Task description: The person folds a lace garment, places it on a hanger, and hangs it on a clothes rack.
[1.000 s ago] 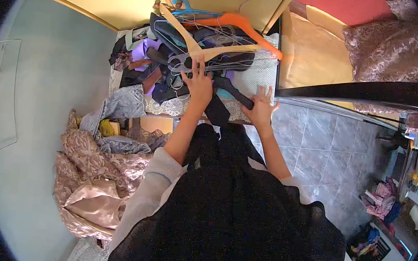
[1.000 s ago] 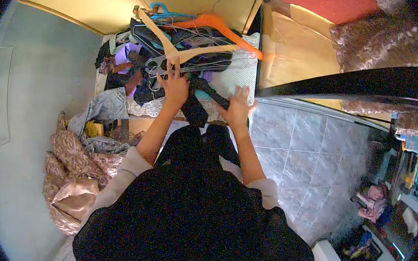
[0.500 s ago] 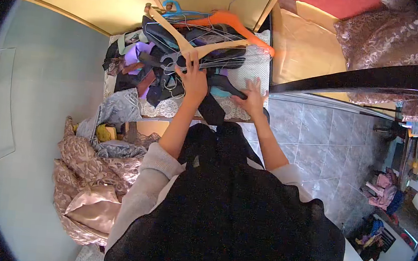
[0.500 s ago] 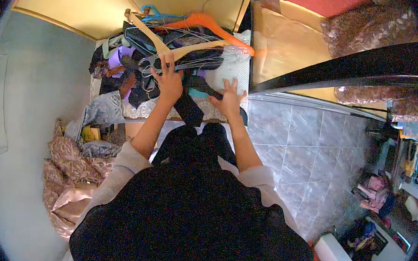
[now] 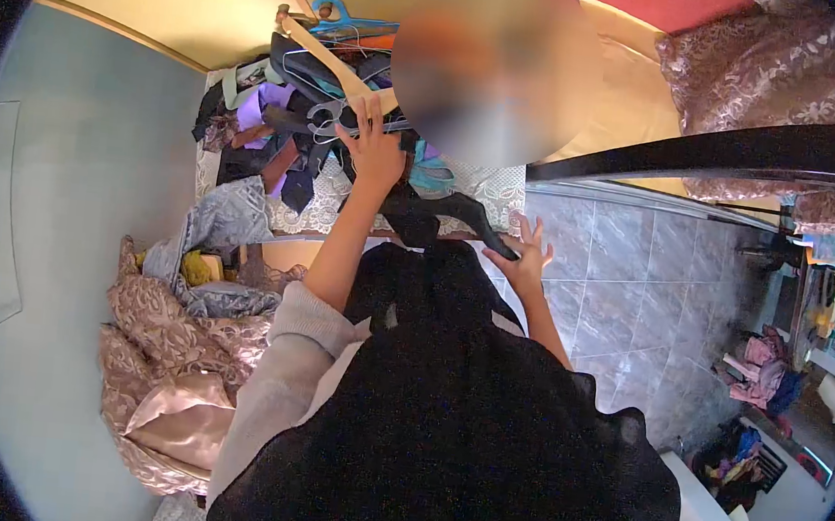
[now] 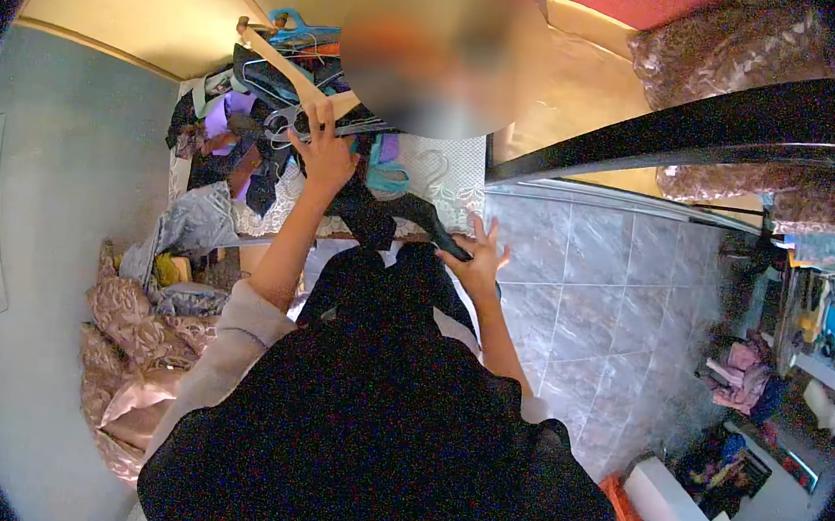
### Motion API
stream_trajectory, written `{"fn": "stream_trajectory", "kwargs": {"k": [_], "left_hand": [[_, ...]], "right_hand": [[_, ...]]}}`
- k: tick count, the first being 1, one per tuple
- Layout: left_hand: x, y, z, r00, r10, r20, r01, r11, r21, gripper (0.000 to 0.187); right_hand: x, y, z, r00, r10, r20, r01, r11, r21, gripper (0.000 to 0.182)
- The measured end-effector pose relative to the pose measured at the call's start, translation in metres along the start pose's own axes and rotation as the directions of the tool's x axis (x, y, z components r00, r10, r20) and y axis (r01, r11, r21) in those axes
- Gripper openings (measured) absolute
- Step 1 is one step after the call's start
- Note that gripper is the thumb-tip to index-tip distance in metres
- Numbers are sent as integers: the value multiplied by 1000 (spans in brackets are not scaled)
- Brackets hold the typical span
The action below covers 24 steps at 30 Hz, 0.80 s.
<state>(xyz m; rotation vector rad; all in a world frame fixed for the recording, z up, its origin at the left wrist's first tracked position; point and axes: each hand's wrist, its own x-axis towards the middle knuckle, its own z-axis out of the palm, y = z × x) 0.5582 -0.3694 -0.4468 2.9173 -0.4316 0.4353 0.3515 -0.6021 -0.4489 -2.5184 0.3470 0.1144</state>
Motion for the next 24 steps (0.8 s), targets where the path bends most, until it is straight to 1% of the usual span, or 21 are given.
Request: {"fn": "stream_trajectory", "kwargs": {"k": [1,2,3,4,5,6,8,9,10,11,12,14,15,17,18,21,23,24], "left_hand": [[0,1,-10,996,23,83,-21,1000,-23,18],[-1,2,-19,996,21,84,-19,1000,-25,18],[-1,4,-28,970,127,207,-102,986,-130,22],[-2,6,-37,919,241,312,-168,955,-243,27],[-7,8,-49,869,338,361,-233,924,-304,34],[-15,11,-57,838,376,396,-219,896,-387,37],[-30,19,-80,782,451,431,-202,837,-509,40],[-37,19,-81,786,444,431,-197,840,-505,40],[-43,19,-83,809,441,388,-192,822,-536,40],[-50,19,-86,833,434,344,-186,804,-565,41],[-59,17,-92,856,384,347,-128,807,-577,40],[-74,11,-105,903,298,309,-57,796,-602,39],[-81,7,-111,932,234,275,1,761,-649,37],[-95,4,-148,943,74,323,116,839,-532,36],[-104,-1,-162,960,11,281,143,842,-520,35],[-131,-14,-209,953,-210,221,291,842,-454,33],[-157,-21,-236,931,-346,117,361,825,-434,32],[-172,-25,-247,912,-402,83,401,828,-392,33]], "right_hand": [[-3,-1,-3,1000,-8,-17,8,1000,26,41],[-3,-7,-11,999,28,24,-29,999,15,43],[-3,-9,-14,999,28,25,-28,1000,12,43],[-1,-10,-17,1000,1,0,-1,1000,13,41],[1,-11,-20,999,-27,-24,27,1000,15,40],[4,-12,-24,999,-32,-22,32,999,16,40],[13,-18,-38,993,-119,-2,118,991,54,40],[16,-24,-45,994,-100,33,97,992,85,40],[19,-25,-49,993,-108,38,104,991,86,40],[23,-25,-53,982,-179,54,172,978,115,42],[27,-26,-58,966,-251,70,239,960,144,44],[32,-41,-69,950,-293,108,281,953,115,44],[37,-50,-75,929,-333,160,315,941,126,43],[48,-77,-86,869,-413,272,386,910,148,44],[54,-92,-88,832,-470,295,442,882,161,44],[70,-141,-86,687,-622,375,577,781,238,40],[74,-179,-79,550,-736,395,701,664,261,37],[73,-201,-75,478,-770,423,751,608,259,37]]}}
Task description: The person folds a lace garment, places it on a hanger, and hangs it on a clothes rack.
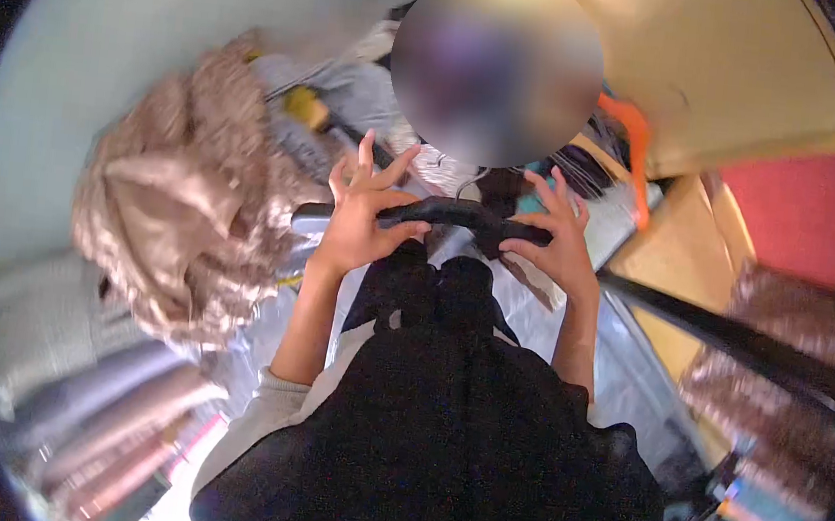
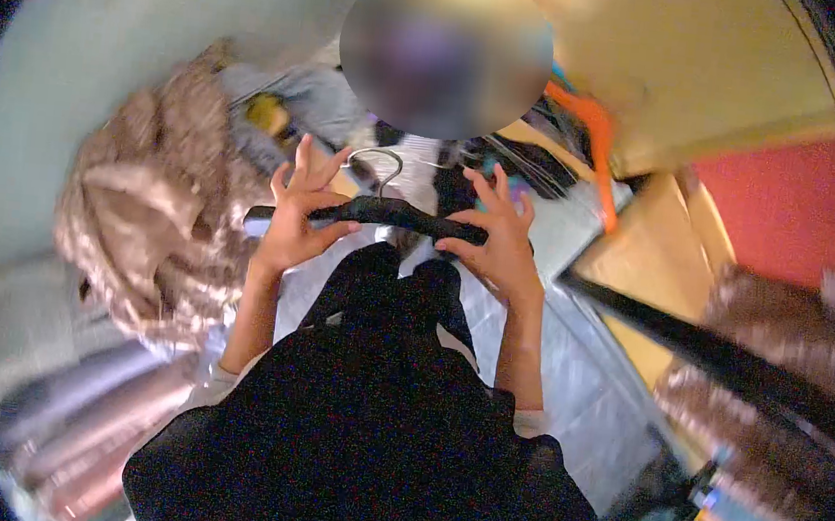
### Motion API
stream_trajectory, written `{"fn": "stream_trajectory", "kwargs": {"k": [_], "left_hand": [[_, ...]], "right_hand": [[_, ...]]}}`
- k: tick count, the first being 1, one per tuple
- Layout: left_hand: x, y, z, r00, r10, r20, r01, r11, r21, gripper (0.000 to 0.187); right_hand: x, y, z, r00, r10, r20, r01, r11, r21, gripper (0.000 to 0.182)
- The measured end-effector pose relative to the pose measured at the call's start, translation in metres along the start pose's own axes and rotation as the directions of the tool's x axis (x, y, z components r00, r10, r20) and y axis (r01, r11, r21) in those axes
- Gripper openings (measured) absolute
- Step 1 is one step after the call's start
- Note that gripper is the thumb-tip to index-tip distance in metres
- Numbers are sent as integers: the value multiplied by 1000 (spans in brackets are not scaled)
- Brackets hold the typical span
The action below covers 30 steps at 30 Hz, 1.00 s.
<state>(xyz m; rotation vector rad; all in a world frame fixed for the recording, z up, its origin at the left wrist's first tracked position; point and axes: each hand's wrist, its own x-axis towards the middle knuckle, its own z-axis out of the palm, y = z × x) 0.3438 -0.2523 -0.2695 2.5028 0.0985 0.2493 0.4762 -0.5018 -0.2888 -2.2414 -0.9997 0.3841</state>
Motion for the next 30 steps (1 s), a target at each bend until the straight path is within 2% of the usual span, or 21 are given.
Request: {"fn": "stream_trajectory", "kwargs": {"k": [3,5,7,9,19,21,23,25,26,27,29,30], "left_hand": [[-44,-5,-33,976,-167,-142,173,985,26,34],[-78,-10,-47,936,-222,-272,244,969,47,34],[-111,-9,-61,883,-305,-358,359,929,93,35],[-136,-5,-68,816,-392,-425,479,870,117,35],[-263,-27,-123,579,-440,-687,657,751,73,29],[-290,-38,-139,535,-387,-751,643,763,66,30],[-320,-53,-151,498,-396,-772,666,745,47,32],[-345,-67,-166,468,-389,-794,666,746,27,34],[-361,-80,-172,472,-335,-815,642,765,57,34],[-373,-87,-177,466,-319,-825,663,743,87,33],[-389,-97,-190,462,-285,-840,682,720,130,31],[-396,-106,-194,484,-228,-845,650,740,173,31]], "right_hand": [[44,-37,12,970,-224,92,229,972,-53,36],[65,-60,30,925,-354,138,365,928,-69,34],[79,-87,51,857,-509,85,513,858,-29,33],[84,-113,68,822,-563,82,566,824,-25,33],[92,-233,164,696,-703,144,694,711,116,36],[94,-257,180,712,-694,106,686,720,108,38],[103,-268,203,743,-669,26,667,743,45,42],[116,-268,233,839,-524,-146,541,833,115,49],[122,-266,245,895,-412,-174,435,892,125,60],[128,-260,262,898,-403,-179,426,897,116,60],[141,-238,296,939,-176,-294,235,956,176,70],[147,-224,309,971,-67,-228,114,973,199,81]]}}
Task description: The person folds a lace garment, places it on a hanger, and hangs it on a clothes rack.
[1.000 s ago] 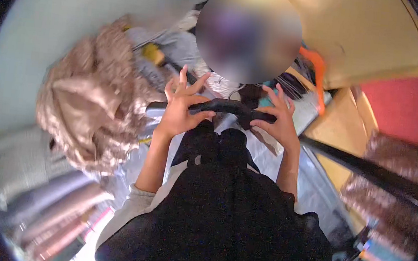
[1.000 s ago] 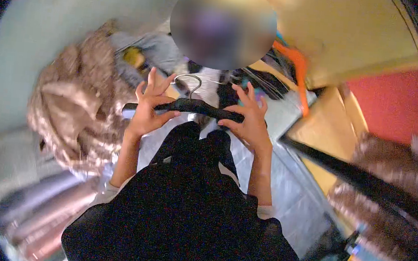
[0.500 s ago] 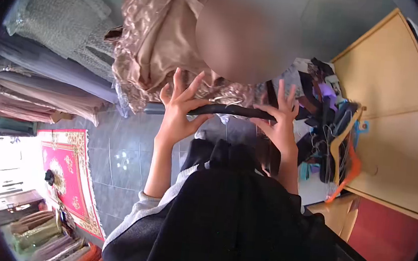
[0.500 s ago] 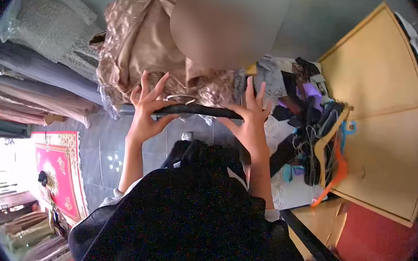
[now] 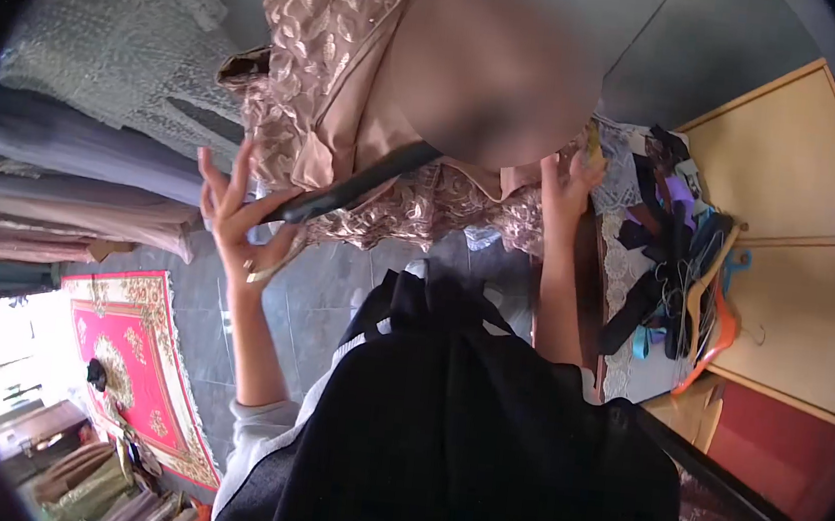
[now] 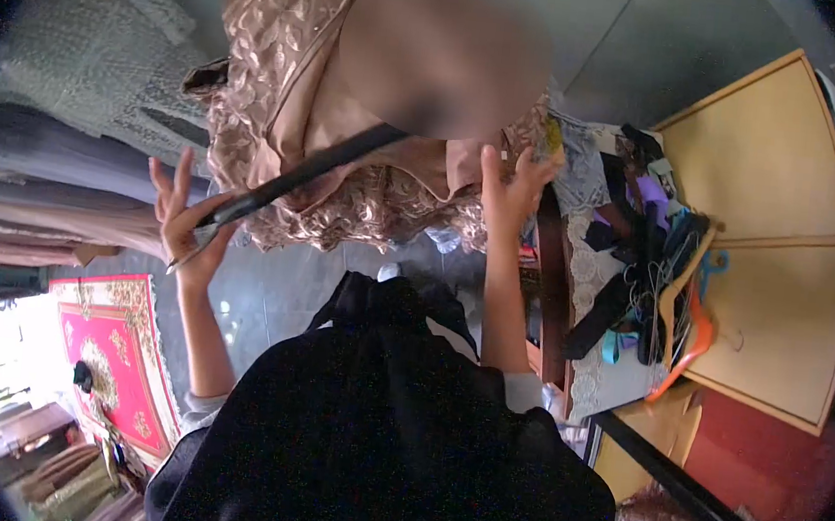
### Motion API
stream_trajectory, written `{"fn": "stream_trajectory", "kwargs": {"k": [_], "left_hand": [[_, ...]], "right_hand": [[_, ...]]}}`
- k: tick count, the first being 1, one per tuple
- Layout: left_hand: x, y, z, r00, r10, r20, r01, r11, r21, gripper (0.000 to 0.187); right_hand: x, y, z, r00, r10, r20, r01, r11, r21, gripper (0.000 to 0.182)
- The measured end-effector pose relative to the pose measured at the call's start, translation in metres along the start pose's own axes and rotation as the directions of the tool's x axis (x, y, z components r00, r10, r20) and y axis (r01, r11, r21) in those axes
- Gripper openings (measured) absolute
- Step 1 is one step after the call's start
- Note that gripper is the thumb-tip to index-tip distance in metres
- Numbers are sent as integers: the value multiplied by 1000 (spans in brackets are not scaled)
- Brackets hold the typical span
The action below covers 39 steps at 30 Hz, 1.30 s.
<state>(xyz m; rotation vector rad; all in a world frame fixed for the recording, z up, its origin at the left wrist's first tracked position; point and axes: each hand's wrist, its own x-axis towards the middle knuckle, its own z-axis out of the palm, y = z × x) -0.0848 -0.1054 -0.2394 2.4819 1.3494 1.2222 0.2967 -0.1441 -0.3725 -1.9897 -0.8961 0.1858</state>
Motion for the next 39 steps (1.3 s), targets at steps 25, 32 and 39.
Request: {"fn": "stream_trajectory", "kwargs": {"k": [25,32,39], "left_hand": [[35,4,84,891,439,115,-445,895,27,35],[47,35,144,904,406,132,-404,914,-42,34],[35,31,168,919,360,160,-357,933,-52,34]], "right_hand": [[4,-112,-71,998,-56,14,20,561,828,9],[-10,-106,-49,801,-597,34,569,779,263,22],[-22,-87,-49,657,-558,507,744,586,-320,57]]}}
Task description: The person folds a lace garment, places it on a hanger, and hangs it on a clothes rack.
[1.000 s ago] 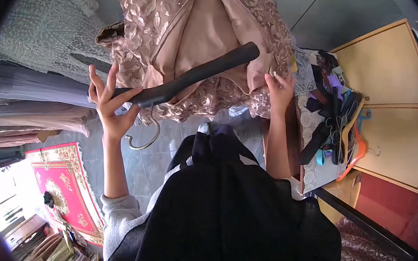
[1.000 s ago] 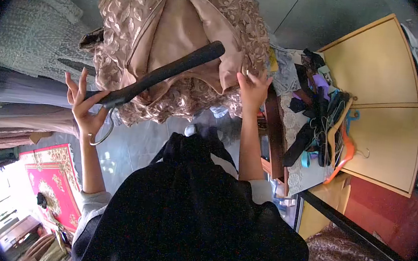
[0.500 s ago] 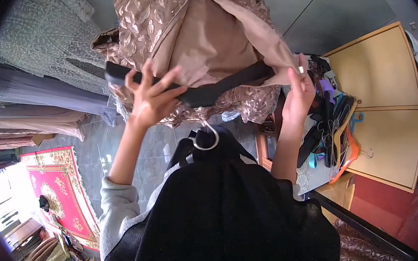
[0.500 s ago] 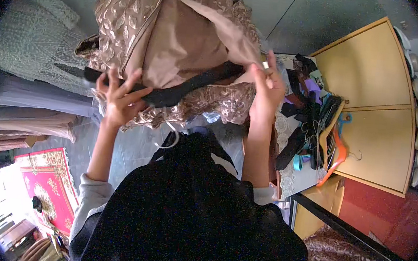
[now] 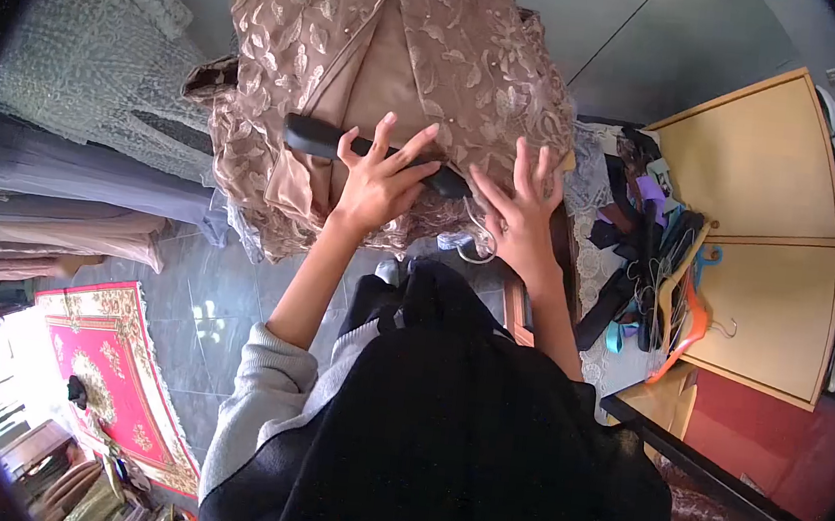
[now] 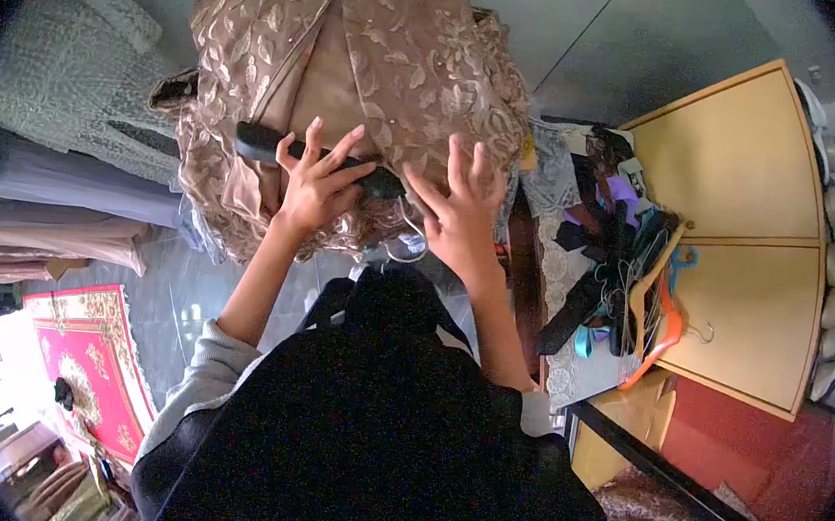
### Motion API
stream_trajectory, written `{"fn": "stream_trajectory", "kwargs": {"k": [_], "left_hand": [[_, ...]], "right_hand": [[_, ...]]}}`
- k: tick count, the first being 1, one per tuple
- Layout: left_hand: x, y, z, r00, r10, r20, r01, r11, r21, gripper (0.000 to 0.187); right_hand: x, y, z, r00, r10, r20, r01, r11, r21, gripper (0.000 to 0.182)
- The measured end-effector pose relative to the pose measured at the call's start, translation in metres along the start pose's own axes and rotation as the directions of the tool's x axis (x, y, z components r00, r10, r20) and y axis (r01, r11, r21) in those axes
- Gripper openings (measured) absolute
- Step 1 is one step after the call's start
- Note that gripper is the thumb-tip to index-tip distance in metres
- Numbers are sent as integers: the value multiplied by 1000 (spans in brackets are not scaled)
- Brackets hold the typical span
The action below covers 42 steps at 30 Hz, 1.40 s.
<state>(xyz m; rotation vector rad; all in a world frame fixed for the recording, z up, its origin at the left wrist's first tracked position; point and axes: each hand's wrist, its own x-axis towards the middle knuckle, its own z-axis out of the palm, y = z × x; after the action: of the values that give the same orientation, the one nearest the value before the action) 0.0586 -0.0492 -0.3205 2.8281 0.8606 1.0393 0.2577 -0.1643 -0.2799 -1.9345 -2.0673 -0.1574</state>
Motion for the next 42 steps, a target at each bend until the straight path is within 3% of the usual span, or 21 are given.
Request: {"fn": "stream_trajectory", "kwargs": {"k": [4,6,10,11,12,14,16,18,19,21,23,24,26,27,29,31,33,35,36,38,42], "left_hand": [[-4,7,4,997,-45,-62,45,999,9,36],[-8,13,4,997,-63,-52,65,997,44,39],[-15,25,-21,949,-294,-116,307,945,111,41],[-16,17,-29,891,-358,-279,356,933,-57,44],[-22,16,-43,820,-479,-313,529,843,96,43],[-53,-20,-39,559,-659,-504,719,688,-102,41],[-90,-51,-28,473,-729,-496,814,576,-70,46],[-111,-67,-21,352,-904,-244,922,379,-73,56],[-115,-75,-17,321,-936,-144,940,333,-72,58],[-123,-90,-12,307,-933,-187,921,340,-189,51],[-123,-99,-22,333,-942,30,933,325,-153,42],[-123,-101,-26,405,-910,-82,883,413,-222,35],[-115,-97,-50,353,-923,-156,849,386,-361,30],[-119,-99,-66,427,-880,-207,770,474,-428,24],[-104,-84,-90,317,-856,-409,680,506,-530,19],[-86,-71,-111,248,-862,-442,556,500,-663,19],[-67,-55,-123,245,-837,-490,498,542,-677,19],[-48,-33,-130,400,-697,-595,512,708,-486,18],[-37,-20,-129,419,-674,-609,540,724,-430,16],[-28,-4,-120,601,-523,-604,490,838,-238,13],[-9,43,-74,778,-552,-299,540,831,-131,12]], "right_hand": [[7,-8,20,973,-40,-229,72,989,132,56],[14,0,30,964,-131,-231,153,985,80,48],[32,2,22,950,-227,-216,243,969,52,40],[35,7,25,945,-221,-241,248,965,85,38],[37,12,27,940,-213,-265,251,961,117,37],[43,21,28,919,-186,-348,262,947,184,38],[45,27,24,912,-135,-388,245,937,249,41],[48,33,18,912,-128,-390,260,915,309,40],[49,34,16,915,-113,-386,257,904,343,38],[49,38,10,917,-132,-376,275,891,360,38],[49,39,4,928,-135,-347,274,879,391,36],[49,40,3,927,-143,-347,281,878,389,36],[48,42,2,940,-119,-321,256,868,426,35],[47,42,1,940,-119,-321,255,868,426,35],[45,43,-2,942,-145,-304,274,853,444,34],[42,45,-3,948,-186,-258,281,869,406,34],[38,42,-6,949,-231,-214,297,882,366,34],[35,35,-10,947,-285,-150,320,887,334,37],[34,34,-6,940,-303,-154,338,884,323,40],[34,25,3,915,-362,-176,399,873,279,39],[36,-19,19,872,-451,-191,485,849,210,23]]}}
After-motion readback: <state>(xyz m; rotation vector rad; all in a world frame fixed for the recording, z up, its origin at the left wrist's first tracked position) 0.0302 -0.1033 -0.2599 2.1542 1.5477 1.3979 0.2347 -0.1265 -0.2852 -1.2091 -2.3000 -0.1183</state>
